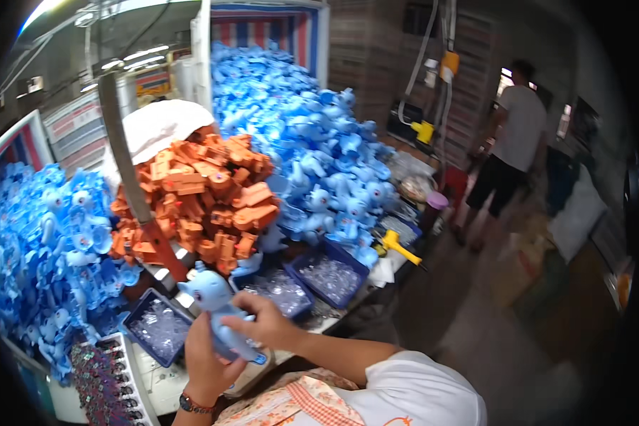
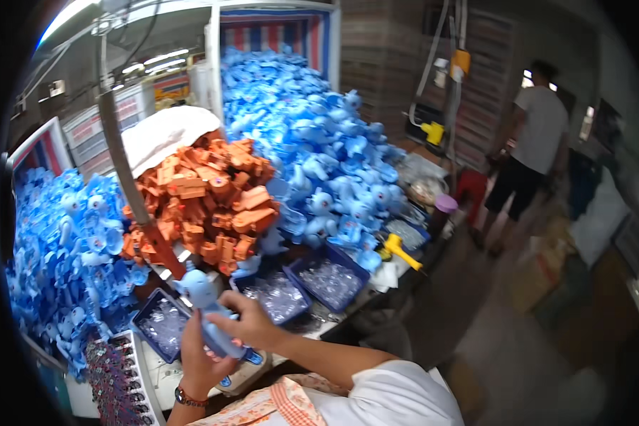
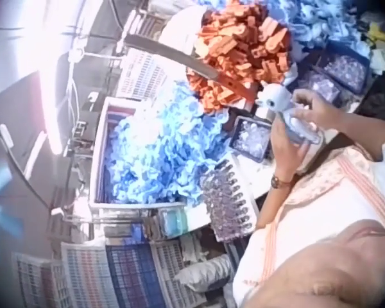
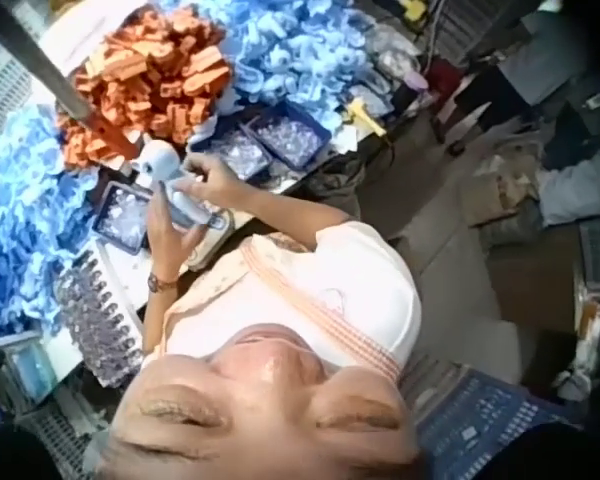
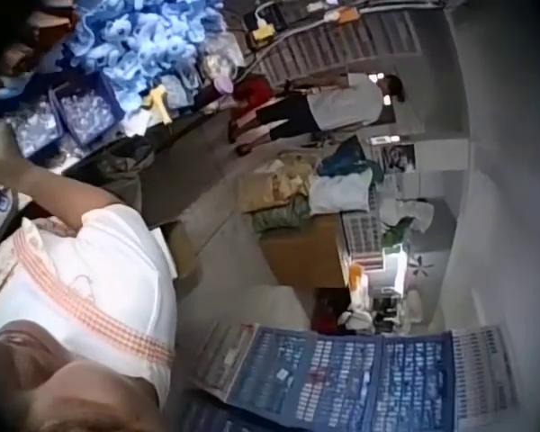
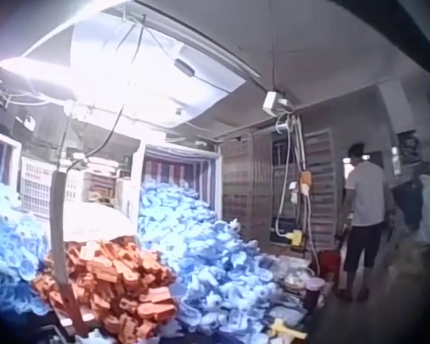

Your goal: Assembling blue plastic pony toys at a factory workstation.

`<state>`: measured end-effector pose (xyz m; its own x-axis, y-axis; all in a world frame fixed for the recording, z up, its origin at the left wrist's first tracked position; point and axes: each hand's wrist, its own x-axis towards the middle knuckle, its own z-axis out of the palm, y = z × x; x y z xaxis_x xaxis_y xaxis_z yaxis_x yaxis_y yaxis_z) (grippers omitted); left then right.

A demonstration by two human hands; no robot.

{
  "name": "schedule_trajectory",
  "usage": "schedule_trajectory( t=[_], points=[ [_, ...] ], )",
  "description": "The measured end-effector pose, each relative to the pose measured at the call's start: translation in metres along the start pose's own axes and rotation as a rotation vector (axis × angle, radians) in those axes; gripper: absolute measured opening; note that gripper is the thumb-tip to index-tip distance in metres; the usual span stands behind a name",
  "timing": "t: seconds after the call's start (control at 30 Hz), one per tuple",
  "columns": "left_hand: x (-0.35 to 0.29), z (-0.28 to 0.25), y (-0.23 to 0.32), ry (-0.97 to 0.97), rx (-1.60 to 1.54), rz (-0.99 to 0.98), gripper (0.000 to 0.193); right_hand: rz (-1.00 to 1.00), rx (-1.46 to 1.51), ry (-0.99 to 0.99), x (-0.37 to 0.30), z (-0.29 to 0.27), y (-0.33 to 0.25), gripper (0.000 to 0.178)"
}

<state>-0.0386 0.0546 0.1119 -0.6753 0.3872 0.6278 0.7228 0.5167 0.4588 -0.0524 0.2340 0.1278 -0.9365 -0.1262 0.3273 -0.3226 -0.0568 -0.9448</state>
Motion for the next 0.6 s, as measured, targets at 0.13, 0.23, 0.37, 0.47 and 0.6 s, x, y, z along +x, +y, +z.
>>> schedule_trajectory(
  t=[0.13, 0.23, 0.37, 0.47, 0.6],
  points=[
    [-0.039, 0.008, -0.019, 0.121, -0.238, -0.198, 0.088, -0.106, -0.089, -0.095, -0.012, 0.046, 0.007, 0.046],
    [-0.058, 0.001, -0.022, 0.060, -0.475, -0.426, 0.083, -0.009, 0.083, -0.282, -0.019, 0.052, -0.014, 0.042],
    [-0.128, 0.031, -0.092, 0.065, -0.751, -0.398, 0.076, -0.154, 0.045, -0.295, -0.034, 0.043, -0.020, 0.039],
    [-0.141, 0.028, -0.083, 0.096, -1.161, -0.558, 0.074, -0.271, -0.099, -0.257, -0.045, 0.029, -0.023, 0.033],
    [-0.088, -0.014, -0.020, 0.178, -1.381, -0.455, 0.072, -0.359, -0.399, -0.159, -0.057, -0.004, -0.008, 0.025]
  ],
)
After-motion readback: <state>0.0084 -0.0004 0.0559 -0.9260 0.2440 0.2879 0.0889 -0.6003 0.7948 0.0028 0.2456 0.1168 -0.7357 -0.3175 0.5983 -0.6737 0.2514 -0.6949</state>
